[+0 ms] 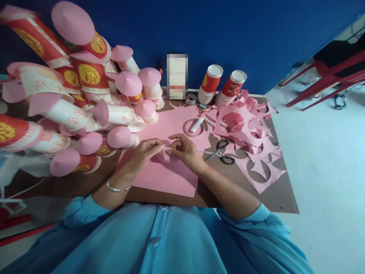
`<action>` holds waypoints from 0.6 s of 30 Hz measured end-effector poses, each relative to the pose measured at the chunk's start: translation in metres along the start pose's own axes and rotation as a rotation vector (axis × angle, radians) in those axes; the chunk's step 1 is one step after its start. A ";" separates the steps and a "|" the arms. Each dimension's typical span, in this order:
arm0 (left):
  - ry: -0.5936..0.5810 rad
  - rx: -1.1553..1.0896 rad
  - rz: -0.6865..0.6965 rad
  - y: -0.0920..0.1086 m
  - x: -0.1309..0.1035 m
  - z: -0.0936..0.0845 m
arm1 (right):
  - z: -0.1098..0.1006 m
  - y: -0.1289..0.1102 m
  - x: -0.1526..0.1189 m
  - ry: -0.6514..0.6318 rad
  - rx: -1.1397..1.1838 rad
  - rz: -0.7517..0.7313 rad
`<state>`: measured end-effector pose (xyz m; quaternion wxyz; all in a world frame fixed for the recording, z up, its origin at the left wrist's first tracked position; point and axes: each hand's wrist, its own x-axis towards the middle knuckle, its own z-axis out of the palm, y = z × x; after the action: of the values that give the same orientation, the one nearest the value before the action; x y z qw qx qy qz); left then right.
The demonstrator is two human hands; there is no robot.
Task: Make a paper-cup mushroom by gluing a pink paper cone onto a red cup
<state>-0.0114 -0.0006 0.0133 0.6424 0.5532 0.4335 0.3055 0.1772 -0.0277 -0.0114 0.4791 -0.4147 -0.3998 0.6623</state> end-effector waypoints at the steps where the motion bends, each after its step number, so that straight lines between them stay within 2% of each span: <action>1: 0.013 -0.012 0.015 -0.001 0.001 -0.001 | -0.001 0.000 0.001 0.012 0.022 0.001; 4: 0.022 -0.058 0.019 -0.005 0.003 -0.004 | -0.004 0.001 0.003 0.069 0.086 -0.013; 9: -0.051 -0.182 -0.077 -0.010 0.003 -0.006 | -0.005 -0.003 0.005 0.148 0.173 -0.039; 13: -0.042 -0.234 -0.082 -0.011 0.004 -0.007 | -0.004 -0.007 0.003 0.098 0.206 0.015; 18: -0.031 -0.223 -0.159 -0.013 0.003 -0.012 | -0.003 -0.007 0.001 -0.007 0.172 0.131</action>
<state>-0.0217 0.0045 -0.0005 0.7288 0.4468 0.4294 0.2913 0.1820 -0.0247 -0.0062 0.4672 -0.3949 -0.3154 0.7254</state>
